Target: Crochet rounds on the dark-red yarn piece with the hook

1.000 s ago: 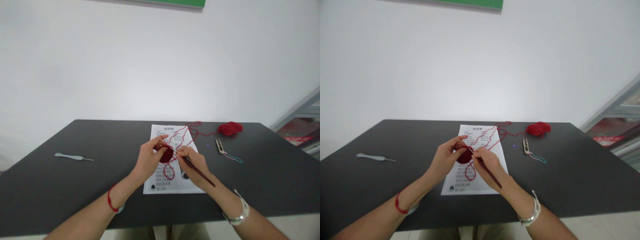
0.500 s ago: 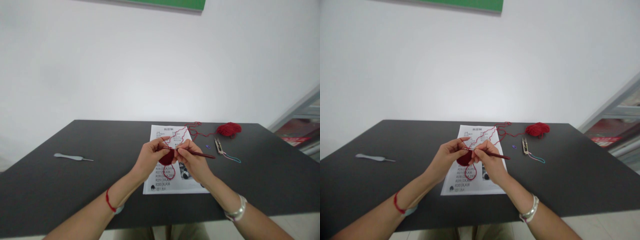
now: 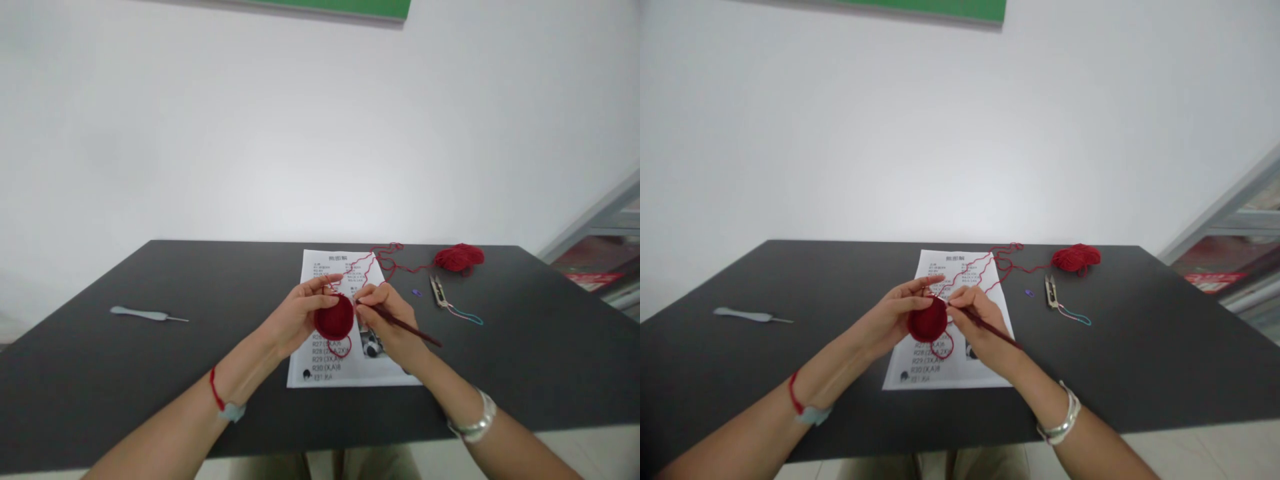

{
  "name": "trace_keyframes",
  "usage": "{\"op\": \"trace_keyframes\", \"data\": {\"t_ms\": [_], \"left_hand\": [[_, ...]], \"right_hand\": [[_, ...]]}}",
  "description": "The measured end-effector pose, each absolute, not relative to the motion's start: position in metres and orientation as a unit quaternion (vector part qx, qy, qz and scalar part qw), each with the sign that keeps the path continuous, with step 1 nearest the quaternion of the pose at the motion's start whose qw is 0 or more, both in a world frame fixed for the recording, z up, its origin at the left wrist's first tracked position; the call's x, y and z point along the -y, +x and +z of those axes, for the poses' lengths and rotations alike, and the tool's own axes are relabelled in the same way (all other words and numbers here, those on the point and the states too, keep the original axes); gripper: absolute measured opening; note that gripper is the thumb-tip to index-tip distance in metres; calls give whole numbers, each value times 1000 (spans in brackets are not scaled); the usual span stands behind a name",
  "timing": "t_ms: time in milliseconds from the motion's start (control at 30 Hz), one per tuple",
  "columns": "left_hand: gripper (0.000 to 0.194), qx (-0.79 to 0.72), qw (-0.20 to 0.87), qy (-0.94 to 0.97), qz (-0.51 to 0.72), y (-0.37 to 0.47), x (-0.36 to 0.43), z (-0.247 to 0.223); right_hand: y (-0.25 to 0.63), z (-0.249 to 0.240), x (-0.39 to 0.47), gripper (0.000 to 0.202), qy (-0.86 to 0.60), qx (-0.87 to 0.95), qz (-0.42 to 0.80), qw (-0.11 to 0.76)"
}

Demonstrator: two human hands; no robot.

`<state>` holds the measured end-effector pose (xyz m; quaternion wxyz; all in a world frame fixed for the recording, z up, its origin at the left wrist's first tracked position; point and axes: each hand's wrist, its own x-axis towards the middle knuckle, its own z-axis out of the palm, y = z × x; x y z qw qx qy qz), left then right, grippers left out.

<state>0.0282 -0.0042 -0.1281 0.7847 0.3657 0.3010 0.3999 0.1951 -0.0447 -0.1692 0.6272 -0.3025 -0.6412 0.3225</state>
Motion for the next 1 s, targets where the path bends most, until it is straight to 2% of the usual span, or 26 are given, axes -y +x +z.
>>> {"op": "trace_keyframes", "data": {"t_ms": [100,500,667,767,867,1000], "left_hand": [[43,-296,775,395,395,20,-2,-124],[36,-287,788,468,279,3,-8,-115],[35,-272,788,495,244,0,-10,-117],[34,-280,745,527,297,6,-6,-120],[32,-295,656,562,408,18,3,-123],[31,-316,609,553,474,30,14,-127]], "right_hand": [[197,-166,43,11,-287,582,417,637],[212,-156,44,13,-289,585,485,582],[209,-147,44,18,-242,538,563,579],[204,-143,44,20,-228,471,618,587],[198,-144,44,19,-222,419,658,585],[190,-149,45,18,-233,403,636,615]]}}
